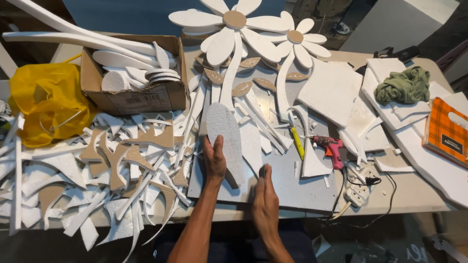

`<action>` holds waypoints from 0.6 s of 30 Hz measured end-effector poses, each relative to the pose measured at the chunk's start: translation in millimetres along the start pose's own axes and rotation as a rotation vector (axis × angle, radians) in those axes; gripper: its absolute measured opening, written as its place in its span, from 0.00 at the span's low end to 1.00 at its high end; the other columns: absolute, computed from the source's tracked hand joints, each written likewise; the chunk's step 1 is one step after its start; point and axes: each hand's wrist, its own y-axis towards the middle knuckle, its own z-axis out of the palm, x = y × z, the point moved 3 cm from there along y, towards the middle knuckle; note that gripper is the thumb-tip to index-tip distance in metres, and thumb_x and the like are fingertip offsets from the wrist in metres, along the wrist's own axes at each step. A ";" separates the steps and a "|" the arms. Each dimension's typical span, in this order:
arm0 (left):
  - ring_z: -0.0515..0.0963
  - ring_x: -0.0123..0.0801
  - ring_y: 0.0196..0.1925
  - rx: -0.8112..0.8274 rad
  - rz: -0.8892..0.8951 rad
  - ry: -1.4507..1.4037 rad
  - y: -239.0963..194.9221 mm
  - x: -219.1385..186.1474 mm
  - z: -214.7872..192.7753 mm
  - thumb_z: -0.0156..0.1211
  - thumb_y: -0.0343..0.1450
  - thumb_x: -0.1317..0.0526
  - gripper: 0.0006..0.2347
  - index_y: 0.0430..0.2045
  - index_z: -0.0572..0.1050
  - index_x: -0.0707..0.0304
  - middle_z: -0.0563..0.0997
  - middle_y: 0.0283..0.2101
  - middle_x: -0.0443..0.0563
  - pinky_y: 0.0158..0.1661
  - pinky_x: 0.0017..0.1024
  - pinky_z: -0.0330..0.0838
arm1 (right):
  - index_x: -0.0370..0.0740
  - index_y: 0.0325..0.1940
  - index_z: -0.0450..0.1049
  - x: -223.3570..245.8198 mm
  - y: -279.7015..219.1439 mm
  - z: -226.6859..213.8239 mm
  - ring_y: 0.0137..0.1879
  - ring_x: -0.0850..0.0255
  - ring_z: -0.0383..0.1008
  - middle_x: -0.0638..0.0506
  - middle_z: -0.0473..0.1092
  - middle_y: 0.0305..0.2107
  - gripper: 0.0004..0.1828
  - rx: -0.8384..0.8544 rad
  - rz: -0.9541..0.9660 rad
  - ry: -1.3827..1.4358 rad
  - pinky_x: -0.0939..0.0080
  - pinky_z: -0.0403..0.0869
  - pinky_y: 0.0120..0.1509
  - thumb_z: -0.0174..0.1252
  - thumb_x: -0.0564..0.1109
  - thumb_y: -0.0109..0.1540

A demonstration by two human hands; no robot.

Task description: The person cuts a white foam sheet into a leaf shape using a utility knife, then sands the edges with a sanding block. They handle the finished leaf and briefly move a completed foam flower on the table.

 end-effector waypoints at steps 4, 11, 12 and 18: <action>0.77 0.43 0.51 -0.051 0.045 0.168 -3.3 -13.7 1.4 0.50 0.73 0.56 0.18 0.53 0.67 0.70 0.77 0.50 0.62 0.52 0.35 0.71 | 0.40 0.76 0.43 8.9 37.3 35.3 0.79 0.53 0.43 0.44 0.45 0.73 0.38 0.081 -0.177 0.117 0.57 0.44 0.78 0.33 0.61 0.66; 0.79 0.40 0.40 0.126 -0.018 0.335 -2.5 -30.8 7.4 0.57 0.72 0.53 0.12 0.35 0.74 0.66 0.78 0.33 0.67 0.43 0.41 0.72 | 0.35 0.73 0.56 47.2 148.0 53.5 0.71 0.41 0.57 0.35 0.58 0.66 0.31 0.052 -0.373 -0.105 0.41 0.55 0.76 0.40 0.56 0.70; 0.79 0.37 0.41 0.138 -0.023 0.341 -1.2 -20.2 5.4 0.56 0.73 0.54 0.12 0.35 0.74 0.65 0.79 0.33 0.64 0.43 0.40 0.72 | 0.40 0.72 0.59 47.2 175.2 55.3 0.71 0.42 0.58 0.38 0.60 0.65 0.30 0.125 -0.406 -0.152 0.42 0.55 0.76 0.41 0.58 0.70; 0.83 0.47 0.42 0.128 -0.064 0.342 -6.2 -9.5 14.9 0.64 0.70 0.55 0.15 0.38 0.74 0.71 0.80 0.33 0.71 0.44 0.44 0.73 | 0.45 0.65 0.70 115.8 218.3 21.3 0.67 0.50 0.66 0.43 0.71 0.56 0.21 0.611 -0.625 0.012 0.41 0.60 0.73 0.49 0.51 0.69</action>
